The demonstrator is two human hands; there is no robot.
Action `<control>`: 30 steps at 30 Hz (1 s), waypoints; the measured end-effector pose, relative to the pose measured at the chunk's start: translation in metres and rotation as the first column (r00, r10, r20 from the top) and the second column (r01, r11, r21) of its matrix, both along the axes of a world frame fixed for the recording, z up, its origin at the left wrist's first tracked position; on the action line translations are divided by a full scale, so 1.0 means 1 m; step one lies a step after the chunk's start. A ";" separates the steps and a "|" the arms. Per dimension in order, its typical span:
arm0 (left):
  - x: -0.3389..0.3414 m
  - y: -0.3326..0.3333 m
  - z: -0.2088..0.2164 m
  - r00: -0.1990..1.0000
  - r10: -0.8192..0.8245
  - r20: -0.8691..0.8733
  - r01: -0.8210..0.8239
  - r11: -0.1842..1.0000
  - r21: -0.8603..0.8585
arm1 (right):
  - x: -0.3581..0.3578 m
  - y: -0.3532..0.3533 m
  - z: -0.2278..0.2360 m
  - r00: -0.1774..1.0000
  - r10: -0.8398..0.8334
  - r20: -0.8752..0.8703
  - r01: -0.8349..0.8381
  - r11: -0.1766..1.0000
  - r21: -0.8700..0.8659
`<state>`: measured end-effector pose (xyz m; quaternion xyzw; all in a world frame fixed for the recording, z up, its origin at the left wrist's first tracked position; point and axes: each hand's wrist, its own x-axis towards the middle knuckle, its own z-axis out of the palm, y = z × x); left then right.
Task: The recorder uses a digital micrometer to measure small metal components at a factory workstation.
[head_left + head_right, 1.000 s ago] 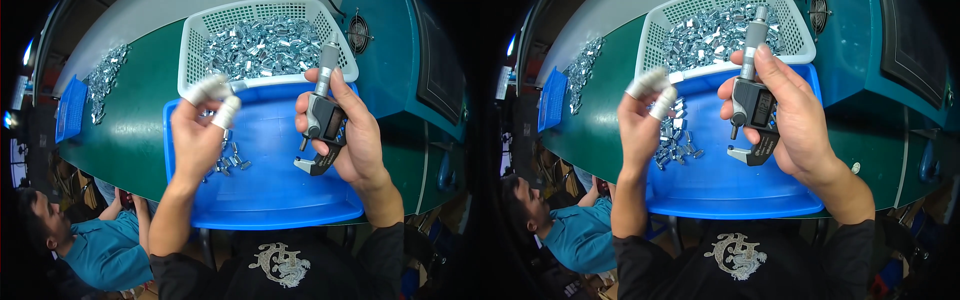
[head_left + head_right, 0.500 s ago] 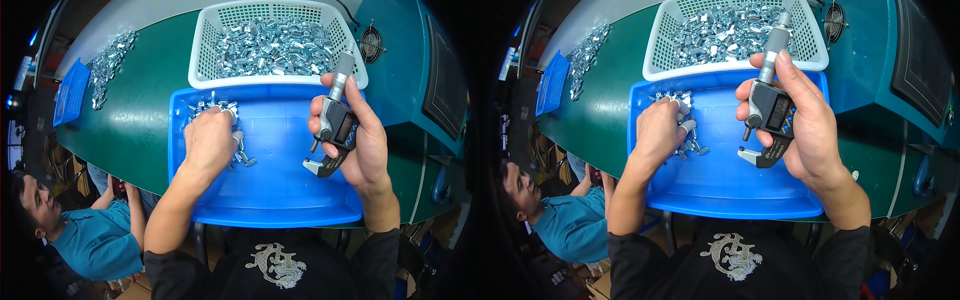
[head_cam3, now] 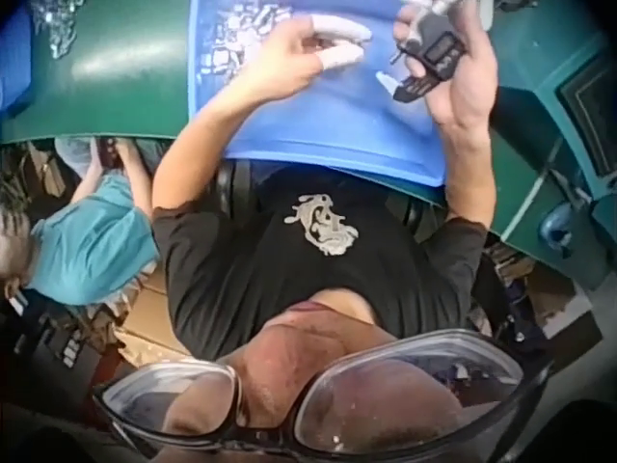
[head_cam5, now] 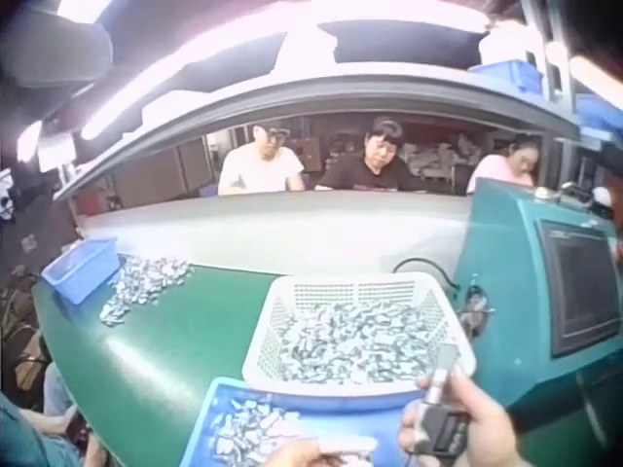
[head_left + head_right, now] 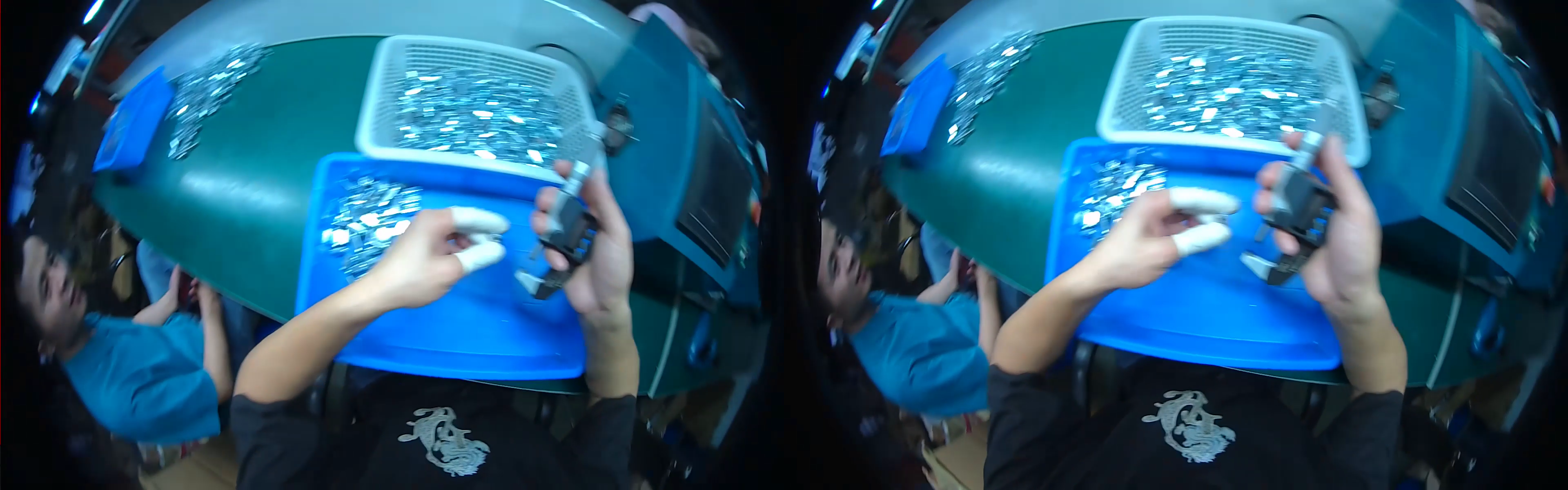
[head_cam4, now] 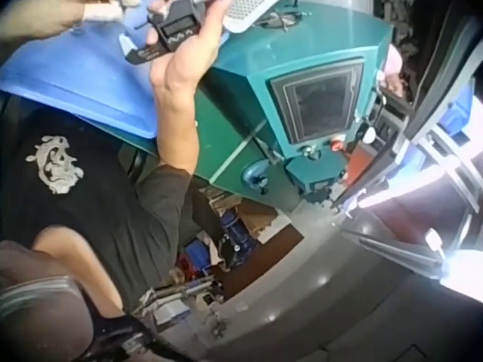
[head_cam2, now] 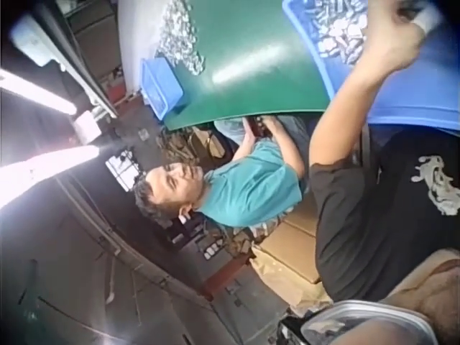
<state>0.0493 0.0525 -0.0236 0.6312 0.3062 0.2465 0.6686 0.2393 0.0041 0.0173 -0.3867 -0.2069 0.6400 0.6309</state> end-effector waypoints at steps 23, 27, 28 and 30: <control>-0.009 0.000 0.020 0.916 0.264 0.302 -0.176 0.942 -0.287 | -0.020 0.034 0.024 0.999 0.006 0.036 -0.010 0.994 0.108; -0.011 0.003 0.016 0.925 0.259 0.279 -0.180 0.943 -0.280 | -0.019 0.038 0.019 0.997 0.043 0.065 -0.050 0.993 0.105; -0.011 0.004 0.015 0.929 0.248 0.274 -0.171 0.946 -0.276 | -0.019 0.038 0.018 0.997 0.057 0.058 -0.064 0.991 0.115; -0.012 0.004 0.014 0.935 0.239 0.262 -0.166 0.948 -0.272 | -0.019 0.039 0.017 0.997 0.061 0.052 -0.067 0.991 0.118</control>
